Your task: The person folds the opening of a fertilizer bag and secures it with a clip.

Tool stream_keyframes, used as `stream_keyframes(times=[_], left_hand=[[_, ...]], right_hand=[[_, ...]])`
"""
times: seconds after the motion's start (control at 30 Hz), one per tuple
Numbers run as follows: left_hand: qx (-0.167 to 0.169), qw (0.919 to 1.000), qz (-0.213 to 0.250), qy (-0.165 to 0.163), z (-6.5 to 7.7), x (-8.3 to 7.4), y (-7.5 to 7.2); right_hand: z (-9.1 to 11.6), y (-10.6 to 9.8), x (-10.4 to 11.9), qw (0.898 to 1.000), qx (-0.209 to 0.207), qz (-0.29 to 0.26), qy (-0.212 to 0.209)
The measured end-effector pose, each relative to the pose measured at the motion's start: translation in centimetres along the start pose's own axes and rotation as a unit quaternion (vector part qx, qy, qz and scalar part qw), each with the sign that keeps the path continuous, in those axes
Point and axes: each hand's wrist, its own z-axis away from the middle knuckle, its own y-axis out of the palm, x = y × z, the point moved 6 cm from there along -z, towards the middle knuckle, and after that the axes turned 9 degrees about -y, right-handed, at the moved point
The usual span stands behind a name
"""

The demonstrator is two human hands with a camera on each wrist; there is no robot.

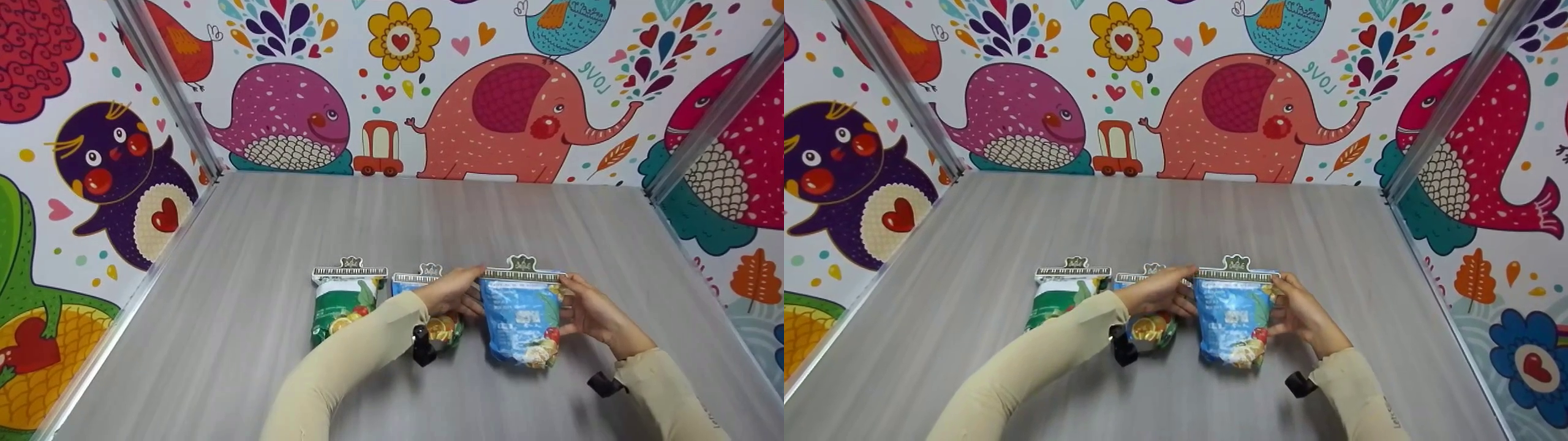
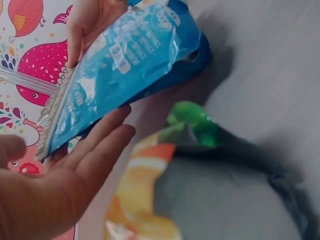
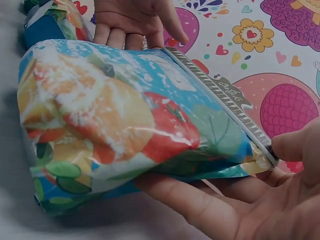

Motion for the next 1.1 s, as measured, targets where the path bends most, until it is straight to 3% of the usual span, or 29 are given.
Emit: stream_keyframes(times=[0.17,0.5,0.87,1.1], left_hand=[[0.007,0.9993,0.033,-0.016,-0.1,0.0,0.0],[0.01,0.9973,0.067,-0.03,-0.3,0.4,0.2],[-0.005,0.9969,0.073,-0.03,-0.3,0.7,1.0],[-0.019,0.9967,0.071,-0.033,-0.3,1.0,1.2]], right_hand=[[0.0,0.0,-0.1,0.999,0.006,-0.044,0.017],[0.3,0.1,0.1,0.996,0.043,-0.077,0.009],[0.5,0.0,-0.4,0.99,0.079,-0.114,0.007],[0.4,-0.1,-0.7,0.99,0.073,-0.121,0.012]])
